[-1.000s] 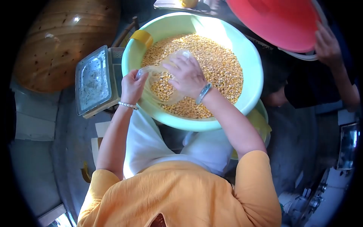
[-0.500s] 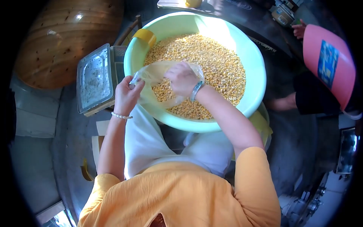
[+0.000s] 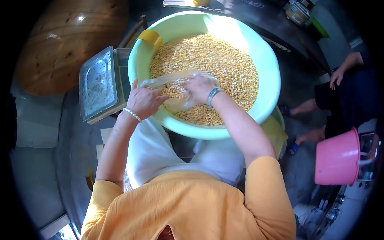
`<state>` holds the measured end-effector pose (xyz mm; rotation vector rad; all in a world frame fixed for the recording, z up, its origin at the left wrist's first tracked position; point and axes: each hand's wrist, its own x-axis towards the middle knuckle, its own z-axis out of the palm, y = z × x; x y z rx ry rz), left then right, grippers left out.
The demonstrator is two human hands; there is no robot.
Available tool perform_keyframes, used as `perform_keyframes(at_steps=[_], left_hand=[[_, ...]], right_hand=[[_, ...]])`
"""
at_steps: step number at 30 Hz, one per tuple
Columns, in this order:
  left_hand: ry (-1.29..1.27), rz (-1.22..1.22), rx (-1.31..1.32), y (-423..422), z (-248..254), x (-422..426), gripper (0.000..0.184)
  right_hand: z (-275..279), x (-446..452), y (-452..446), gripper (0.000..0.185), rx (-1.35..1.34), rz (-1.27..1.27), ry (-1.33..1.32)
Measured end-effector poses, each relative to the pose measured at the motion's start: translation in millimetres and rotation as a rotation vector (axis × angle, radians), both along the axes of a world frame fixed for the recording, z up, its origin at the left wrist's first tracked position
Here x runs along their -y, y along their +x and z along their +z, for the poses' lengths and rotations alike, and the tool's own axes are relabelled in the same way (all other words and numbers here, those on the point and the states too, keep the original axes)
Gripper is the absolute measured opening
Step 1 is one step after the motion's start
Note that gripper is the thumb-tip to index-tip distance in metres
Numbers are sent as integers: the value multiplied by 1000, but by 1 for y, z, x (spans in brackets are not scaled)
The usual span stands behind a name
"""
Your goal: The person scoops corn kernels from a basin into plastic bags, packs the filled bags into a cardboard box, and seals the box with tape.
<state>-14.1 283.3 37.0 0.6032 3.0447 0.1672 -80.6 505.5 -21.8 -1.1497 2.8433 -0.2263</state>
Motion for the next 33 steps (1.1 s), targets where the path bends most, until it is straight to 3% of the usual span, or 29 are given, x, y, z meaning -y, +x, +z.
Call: perform_keyframes(at_steps=[2,9,12,15,18,21,22,25,29,33], left_hand=[[103,19,-52,1,-10,5,35],[255,27,-116,2,-21,5,28],[268,24,-122,1,-21,4,24],[321,27,-168,2,-24,5,21],[423,20,-271,1,-30,5,19],[462,4,-310,1,-33,6,18],[463,6,-303,1,-31,6,18],[471,14,-301,1,-29,5,20],[452,19,-273,0,-28,6,22],[464,26,-252,0,-30,7,23]], right_hand=[[0,-1,0,14,3,-35,19],[-3,-6,-14,18,-22,-174,5],[14,-5,-12,15,147,-223,111],[1,-4,-11,15,-317,194,-415],[5,17,4,15,-239,248,-472],[-14,29,14,15,-138,319,-240],[-9,34,21,16,9,259,-51],[-15,39,30,16,-42,218,11],[4,46,34,17,80,149,232],[17,45,31,18,117,113,267]])
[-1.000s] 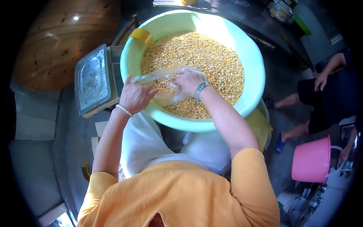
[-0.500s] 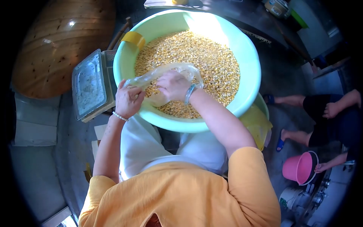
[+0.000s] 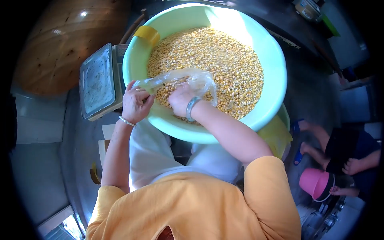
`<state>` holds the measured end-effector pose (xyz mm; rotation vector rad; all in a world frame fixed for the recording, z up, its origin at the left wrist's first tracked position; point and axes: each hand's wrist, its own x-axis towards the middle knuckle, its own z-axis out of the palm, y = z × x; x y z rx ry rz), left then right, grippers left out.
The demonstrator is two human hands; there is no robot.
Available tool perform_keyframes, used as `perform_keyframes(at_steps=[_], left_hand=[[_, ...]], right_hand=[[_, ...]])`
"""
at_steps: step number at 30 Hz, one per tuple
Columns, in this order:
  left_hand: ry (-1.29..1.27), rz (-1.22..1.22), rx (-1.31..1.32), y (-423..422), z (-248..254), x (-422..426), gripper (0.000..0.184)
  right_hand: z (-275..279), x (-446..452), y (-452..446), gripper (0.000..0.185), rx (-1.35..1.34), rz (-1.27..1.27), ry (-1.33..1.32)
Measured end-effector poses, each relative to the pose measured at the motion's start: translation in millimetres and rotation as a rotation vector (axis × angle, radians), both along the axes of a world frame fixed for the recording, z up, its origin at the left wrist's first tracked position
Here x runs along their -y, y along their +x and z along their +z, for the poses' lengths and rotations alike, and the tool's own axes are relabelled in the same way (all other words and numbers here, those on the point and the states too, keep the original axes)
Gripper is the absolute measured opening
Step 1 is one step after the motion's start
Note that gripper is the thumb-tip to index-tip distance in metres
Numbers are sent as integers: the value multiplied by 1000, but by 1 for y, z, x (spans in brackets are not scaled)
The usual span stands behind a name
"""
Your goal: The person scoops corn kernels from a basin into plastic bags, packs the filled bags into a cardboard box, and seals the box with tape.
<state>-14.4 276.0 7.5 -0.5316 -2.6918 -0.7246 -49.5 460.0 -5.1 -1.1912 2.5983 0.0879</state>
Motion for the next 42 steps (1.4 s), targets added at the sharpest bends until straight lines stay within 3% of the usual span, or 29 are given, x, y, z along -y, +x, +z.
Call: perform_keyframes(at_steps=[7,17,22,23,24,25,26,27,30,34,36,38,42], left_hand=[[9,28,21,0,-1,-1,20],[53,95,-61,11,-9,1,21],[-63,128,22,5,-14,-1,24],[-31,109,-26,9,-10,0,23],[-39,118,71,15,-7,1,15],[52,146,-76,27,-10,2,11],[140,176,-224,42,-12,2,14],[163,204,-202,61,-15,5,21],[267,394,-227,133,-39,26,19],[501,673,52,212,-75,65,14],[782,940,352,258,-101,88,15],[575,1104,485,304,-131,97,17],[827,1019,908,385,-191,85,21]], right_hand=[[-6,0,-8,16,64,-34,-84],[-25,-4,-15,15,-69,-1,-312],[-27,-8,-17,14,-171,34,-489],[-29,-7,-17,13,-143,15,-429],[-30,-5,-17,13,-115,0,-368],[-32,-5,-16,13,-86,-14,-300],[-34,-6,-16,14,-66,-24,-293],[-34,-7,-17,14,-49,-35,-287],[-34,-15,-19,15,-86,2,-325],[-6,-3,-8,16,-61,124,-316],[12,3,3,13,-56,219,-374],[45,29,25,12,-4,315,-413],[83,89,60,18,-68,507,-634]])
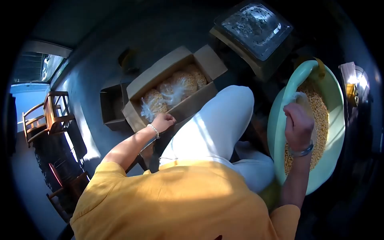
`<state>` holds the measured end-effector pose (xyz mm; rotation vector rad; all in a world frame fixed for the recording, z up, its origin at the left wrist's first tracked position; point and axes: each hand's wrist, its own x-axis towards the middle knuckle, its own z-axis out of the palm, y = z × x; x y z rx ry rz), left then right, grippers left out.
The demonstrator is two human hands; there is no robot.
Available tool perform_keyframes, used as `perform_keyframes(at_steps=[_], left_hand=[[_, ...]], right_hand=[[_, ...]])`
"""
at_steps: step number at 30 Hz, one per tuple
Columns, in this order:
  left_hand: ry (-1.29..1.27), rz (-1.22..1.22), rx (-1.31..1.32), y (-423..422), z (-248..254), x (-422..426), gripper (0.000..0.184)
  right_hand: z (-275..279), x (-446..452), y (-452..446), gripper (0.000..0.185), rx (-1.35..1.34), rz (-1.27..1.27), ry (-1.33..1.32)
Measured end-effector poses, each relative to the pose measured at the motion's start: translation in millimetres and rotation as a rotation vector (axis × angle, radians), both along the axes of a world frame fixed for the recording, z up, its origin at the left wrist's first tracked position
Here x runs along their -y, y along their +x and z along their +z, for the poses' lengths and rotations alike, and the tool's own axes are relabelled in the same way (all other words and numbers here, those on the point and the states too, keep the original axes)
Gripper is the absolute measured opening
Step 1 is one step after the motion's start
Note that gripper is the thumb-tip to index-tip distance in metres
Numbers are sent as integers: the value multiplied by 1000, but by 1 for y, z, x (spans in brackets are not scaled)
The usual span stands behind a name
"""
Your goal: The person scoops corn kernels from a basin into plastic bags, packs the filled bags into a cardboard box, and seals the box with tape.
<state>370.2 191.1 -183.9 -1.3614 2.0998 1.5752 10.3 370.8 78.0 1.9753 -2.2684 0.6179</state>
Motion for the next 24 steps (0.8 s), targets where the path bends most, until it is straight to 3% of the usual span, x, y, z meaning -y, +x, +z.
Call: perform_keyframes(at_steps=[4,5,7,9,10,12,13,14,15,16,17,18,21,22,23,24], left_hand=[[66,85,305,35,-23,-18,22],[168,-82,368,45,-30,-11,25],[-50,-674,408,73,-66,-15,31],[358,-208,580,82,-35,-12,44],[342,-11,661,117,-94,-23,58],[373,349,489,102,-43,-20,64],[468,484,298,108,-53,-19,65],[554,614,103,116,-63,-16,66],[752,835,72,104,-33,-11,64],[741,983,-161,101,-35,-19,67],[617,1062,-39,98,-53,-20,69],[489,1134,84,97,-80,-20,72],[541,1239,10,99,-105,-13,68],[562,1265,-29,99,-102,-10,66],[533,1327,-77,83,-61,-2,52],[463,1334,-52,85,-66,3,51]], right_hand=[[-1,68,27,15,224,133,-33],[-15,84,25,12,273,126,70],[-60,118,22,12,354,75,303],[-113,142,28,17,323,2,576],[-134,153,31,21,254,-29,708],[-151,174,49,27,150,-148,971],[-160,185,55,31,91,-211,1099],[-180,195,47,37,172,-257,1001],[-206,201,33,44,255,-306,906],[-221,213,26,51,336,-350,804],[-216,217,38,65,303,-480,705],[-218,223,38,66,302,-431,726],[-244,228,44,65,280,-354,884],[-260,228,47,64,266,-322,935],[-273,227,51,64,254,-287,985],[-284,229,53,64,245,-251,1031]])
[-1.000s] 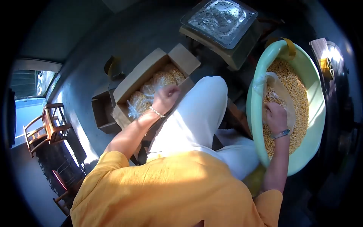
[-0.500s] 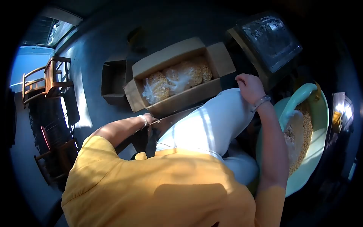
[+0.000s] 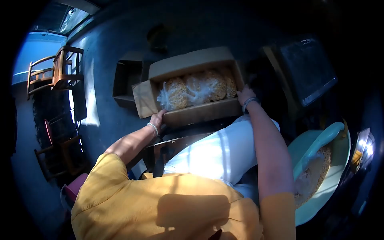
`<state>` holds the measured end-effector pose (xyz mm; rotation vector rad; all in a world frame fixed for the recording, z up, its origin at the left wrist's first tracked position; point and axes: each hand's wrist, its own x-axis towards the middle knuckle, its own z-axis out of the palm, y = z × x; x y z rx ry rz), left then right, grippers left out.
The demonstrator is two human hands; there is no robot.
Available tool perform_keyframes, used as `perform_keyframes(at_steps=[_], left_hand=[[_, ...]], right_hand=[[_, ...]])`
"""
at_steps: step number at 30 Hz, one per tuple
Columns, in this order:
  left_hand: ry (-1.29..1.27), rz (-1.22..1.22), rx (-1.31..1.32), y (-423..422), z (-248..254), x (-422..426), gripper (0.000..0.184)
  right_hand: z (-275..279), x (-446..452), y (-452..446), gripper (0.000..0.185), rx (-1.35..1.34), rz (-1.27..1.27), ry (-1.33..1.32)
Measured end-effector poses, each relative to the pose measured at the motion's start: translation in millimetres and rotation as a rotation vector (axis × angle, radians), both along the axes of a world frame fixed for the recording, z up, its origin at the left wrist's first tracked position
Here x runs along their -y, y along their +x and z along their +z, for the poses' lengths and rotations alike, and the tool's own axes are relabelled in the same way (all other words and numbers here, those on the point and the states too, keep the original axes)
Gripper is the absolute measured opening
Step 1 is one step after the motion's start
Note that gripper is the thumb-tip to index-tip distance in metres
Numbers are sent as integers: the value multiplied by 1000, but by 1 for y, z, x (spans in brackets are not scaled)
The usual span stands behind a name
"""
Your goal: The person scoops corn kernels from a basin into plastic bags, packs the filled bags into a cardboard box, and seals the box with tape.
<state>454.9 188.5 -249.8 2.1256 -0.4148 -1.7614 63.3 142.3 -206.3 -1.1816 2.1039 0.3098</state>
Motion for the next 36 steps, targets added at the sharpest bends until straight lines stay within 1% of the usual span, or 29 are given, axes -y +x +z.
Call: perform_keyframes(at_steps=[2,3,4,6,9,10,11,12,14,15,18,19,21,22,24,25,27,28,29,30,32,33,36], left_hand=[[-71,-22,111,4,-7,19,52],[-92,-26,130,10,-9,28,45],[-103,-35,157,9,0,40,44],[-100,-147,148,25,-3,58,44],[-97,-123,121,30,-2,43,51],[-104,-110,96,27,0,35,52],[-78,-99,44,29,0,27,62],[-59,-89,45,29,-1,24,65],[-23,-60,56,29,9,22,71],[89,-135,3,39,6,27,73],[161,-378,-107,48,22,36,65],[199,-359,-125,42,42,41,60],[176,-412,-57,39,48,42,52],[168,-434,-26,38,47,39,48],[165,-387,-77,38,44,38,42],[160,-364,-101,39,43,38,39],[193,-193,-210,44,31,33,34],[208,-109,-265,43,30,31,31],[202,-113,-290,40,38,30,25],[208,-154,-273,43,33,31,24],[229,-226,-229,47,46,34,20],[268,-266,-186,51,56,34,22],[-73,-42,-227,87,14,23,26]], right_hand=[[2,4,5,58,1,-58,47],[2,1,6,55,-1,-89,77],[-4,1,4,53,-24,-69,62],[-22,-5,3,50,-69,-14,39],[-26,1,2,50,48,-38,196],[-16,2,4,52,38,-80,227],[-1,3,9,55,26,-121,263],[9,2,11,58,13,-159,297],[-1,-5,7,66,-5,-174,189],[-8,-10,5,70,-8,-181,137],[-21,-12,-16,73,84,-300,-40],[-15,-13,-16,73,84,-402,-80],[4,-12,-15,73,84,-604,-163],[7,-13,-17,71,77,-634,-194],[9,-17,-21,65,67,-690,-252],[11,-16,-26,60,142,-743,-228],[18,-14,-36,51,291,-847,-181],[22,-15,-33,46,242,-833,-202],[28,-15,-27,42,192,-817,-226],[32,-14,-24,38,144,-800,-253],[36,-15,-29,40,306,-706,-275],[36,-14,-28,41,390,-655,-285],[44,-15,1,40,305,-73,-270]])
